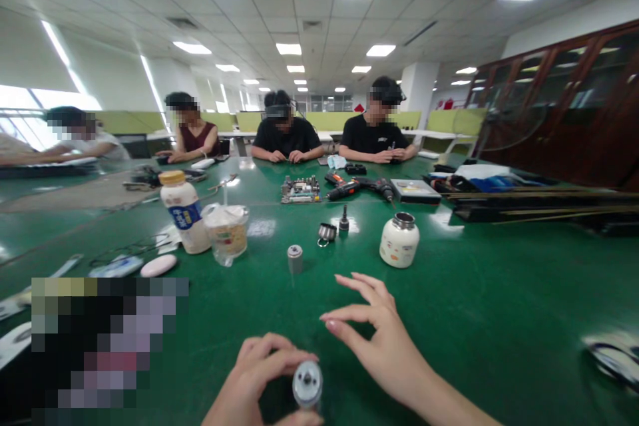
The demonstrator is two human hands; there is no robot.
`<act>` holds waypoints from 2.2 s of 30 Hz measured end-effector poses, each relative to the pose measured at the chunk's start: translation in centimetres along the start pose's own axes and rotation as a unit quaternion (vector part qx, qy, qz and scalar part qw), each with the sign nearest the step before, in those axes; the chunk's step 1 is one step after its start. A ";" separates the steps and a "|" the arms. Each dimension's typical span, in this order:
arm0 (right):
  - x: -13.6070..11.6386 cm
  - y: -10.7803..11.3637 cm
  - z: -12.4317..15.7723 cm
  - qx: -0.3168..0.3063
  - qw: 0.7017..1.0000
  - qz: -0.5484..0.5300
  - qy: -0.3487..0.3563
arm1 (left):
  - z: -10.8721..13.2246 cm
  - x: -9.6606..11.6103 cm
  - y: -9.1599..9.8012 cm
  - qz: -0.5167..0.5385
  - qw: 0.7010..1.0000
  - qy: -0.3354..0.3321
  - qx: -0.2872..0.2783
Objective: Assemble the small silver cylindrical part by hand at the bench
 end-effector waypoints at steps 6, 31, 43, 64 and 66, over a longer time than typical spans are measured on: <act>-3.8 -0.3 1.6 -0.056 0.997 -0.049 0.032 | 0.0 0.2 0.0 -0.020 1.000 -0.017 0.013; -3.3 -1.3 2.3 -0.008 0.986 -0.160 0.043 | 0.0 0.4 0.0 -0.017 1.000 -0.007 0.006; -2.2 -3.4 2.6 -0.088 0.945 -0.314 -0.025 | 0.6 0.2 1.0 0.066 0.996 -0.012 0.056; -2.9 -3.2 2.6 -0.154 0.969 -0.187 -0.057 | -2.4 -3.9 5.1 -0.187 0.963 0.094 0.172; -3.0 -3.3 2.6 -0.156 0.969 -0.185 -0.055 | -2.3 -3.8 5.0 -0.181 0.964 0.085 0.174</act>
Point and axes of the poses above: each hand's wrist, its own z-axis away from the middle knuckle, its own y-axis out of the back of the hand, x = y × z, the point moved 5 cm from there along -z, towards the middle knuckle, and after that the axes turned 8 degrees about z, right-handed, at the moved point
